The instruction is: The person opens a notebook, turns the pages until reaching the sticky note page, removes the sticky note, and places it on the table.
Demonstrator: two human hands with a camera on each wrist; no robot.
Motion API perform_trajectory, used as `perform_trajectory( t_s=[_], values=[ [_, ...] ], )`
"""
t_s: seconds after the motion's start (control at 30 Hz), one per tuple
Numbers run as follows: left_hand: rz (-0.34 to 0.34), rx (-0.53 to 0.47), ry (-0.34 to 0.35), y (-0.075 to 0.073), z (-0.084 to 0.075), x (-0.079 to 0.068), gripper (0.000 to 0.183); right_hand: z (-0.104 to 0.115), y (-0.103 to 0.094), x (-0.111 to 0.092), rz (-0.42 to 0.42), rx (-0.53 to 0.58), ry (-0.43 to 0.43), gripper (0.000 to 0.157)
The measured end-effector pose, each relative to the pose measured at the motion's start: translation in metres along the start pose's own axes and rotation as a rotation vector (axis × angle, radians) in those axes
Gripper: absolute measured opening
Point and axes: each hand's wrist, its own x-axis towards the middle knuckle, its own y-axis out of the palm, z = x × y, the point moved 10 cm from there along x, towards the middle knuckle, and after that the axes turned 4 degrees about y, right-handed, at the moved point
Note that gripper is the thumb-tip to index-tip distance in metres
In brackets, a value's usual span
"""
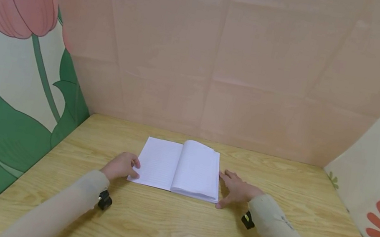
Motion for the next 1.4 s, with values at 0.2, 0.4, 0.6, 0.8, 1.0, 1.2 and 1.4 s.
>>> perform_trajectory(
  t_s=[0.2, 0.4, 0.6, 0.8, 1.0, 1.2, 1.4],
  values=[
    [0.006, 0.068, 0.014, -0.003, -0.007, 0.003, 0.022, 0.001, 0.002, -0.002, -0.01, 0.01, -0.017, 0.115],
    [-0.06, 0.03, 0.058, -0.017, -0.035, 0.008, 0.028, 0.001, 0.002, -0.003, -0.008, 0.011, -0.026, 0.116],
    [-0.034, -0.31, 0.21, -0.014, -0.095, 0.009, 0.026, 0.002, 0.0, -0.003, -0.01, -0.005, -0.04, 0.116],
    [0.074, -0.506, 0.33, 0.014, -0.152, 0.006, 0.03, 0.001, -0.001, -0.001, -0.009, -0.008, -0.025, 0.116],
    [0.157, -0.483, 0.352, 0.056, -0.18, 0.011, 0.027, 0.001, -0.002, 0.002, -0.011, -0.01, -0.016, 0.116],
    [0.246, -0.446, 0.33, 0.096, -0.188, 0.015, 0.024, -0.002, -0.002, 0.004, -0.02, -0.014, -0.021, 0.116],
    [0.279, -0.356, 0.292, 0.119, -0.183, 0.02, 0.018, -0.001, -0.001, 0.004, -0.019, -0.021, -0.022, 0.116]
  ],
)
